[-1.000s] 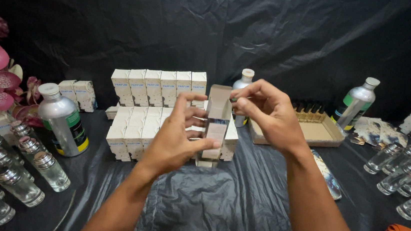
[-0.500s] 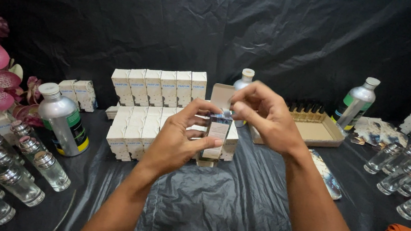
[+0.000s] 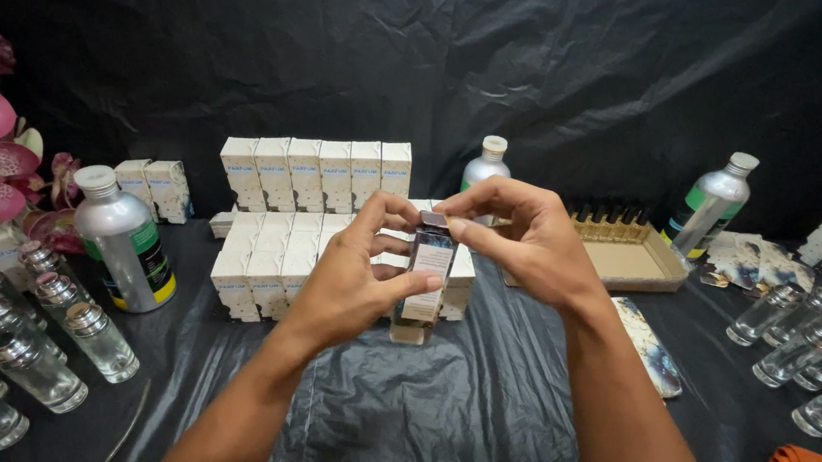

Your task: Folding cardboard boxes and inserting small perfume bottles into them for packaging.

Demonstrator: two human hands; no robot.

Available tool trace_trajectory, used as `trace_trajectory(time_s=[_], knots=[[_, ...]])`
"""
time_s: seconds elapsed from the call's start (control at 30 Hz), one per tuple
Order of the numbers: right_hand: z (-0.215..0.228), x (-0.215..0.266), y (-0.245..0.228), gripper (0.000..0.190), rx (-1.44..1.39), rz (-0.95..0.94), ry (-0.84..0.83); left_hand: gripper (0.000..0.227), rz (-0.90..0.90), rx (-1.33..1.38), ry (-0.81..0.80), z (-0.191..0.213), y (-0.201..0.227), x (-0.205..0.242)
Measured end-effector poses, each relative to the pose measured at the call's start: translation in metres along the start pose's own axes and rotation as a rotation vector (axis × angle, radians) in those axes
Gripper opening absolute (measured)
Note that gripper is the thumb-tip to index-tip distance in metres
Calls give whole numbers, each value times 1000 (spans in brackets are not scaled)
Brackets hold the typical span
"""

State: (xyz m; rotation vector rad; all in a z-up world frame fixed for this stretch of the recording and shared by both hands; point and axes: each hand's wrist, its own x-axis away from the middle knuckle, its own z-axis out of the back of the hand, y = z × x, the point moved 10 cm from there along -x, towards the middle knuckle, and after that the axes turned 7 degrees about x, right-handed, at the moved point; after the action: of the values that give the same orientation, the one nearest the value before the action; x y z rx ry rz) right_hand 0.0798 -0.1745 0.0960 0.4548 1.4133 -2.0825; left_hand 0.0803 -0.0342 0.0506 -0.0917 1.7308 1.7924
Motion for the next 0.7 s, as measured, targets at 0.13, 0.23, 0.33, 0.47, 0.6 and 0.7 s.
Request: trace_trajectory(time_s=[0.13, 0.23, 0.33, 0.47, 0.6, 0.7], knots=[[-1, 0, 1, 21, 10, 6, -15, 57, 5, -4, -2, 1, 1, 1], [-1, 1, 2, 19, 8, 18, -17, 59, 12, -23, -24, 0, 0, 1], [-2, 1, -1, 17, 11, 34, -28, 60, 13, -31, -32, -1, 2, 2], [-4, 0, -3, 16, 19, 40, -49, 64, 4, -42, -39, -3, 5, 2], [-4, 1, 0, 13, 25, 45, -65, 62, -1, -11, -43, -6, 6, 1], [-6, 1, -2, 12, 51, 40, -85, 52, -6, 0, -33, -4, 1, 2]])
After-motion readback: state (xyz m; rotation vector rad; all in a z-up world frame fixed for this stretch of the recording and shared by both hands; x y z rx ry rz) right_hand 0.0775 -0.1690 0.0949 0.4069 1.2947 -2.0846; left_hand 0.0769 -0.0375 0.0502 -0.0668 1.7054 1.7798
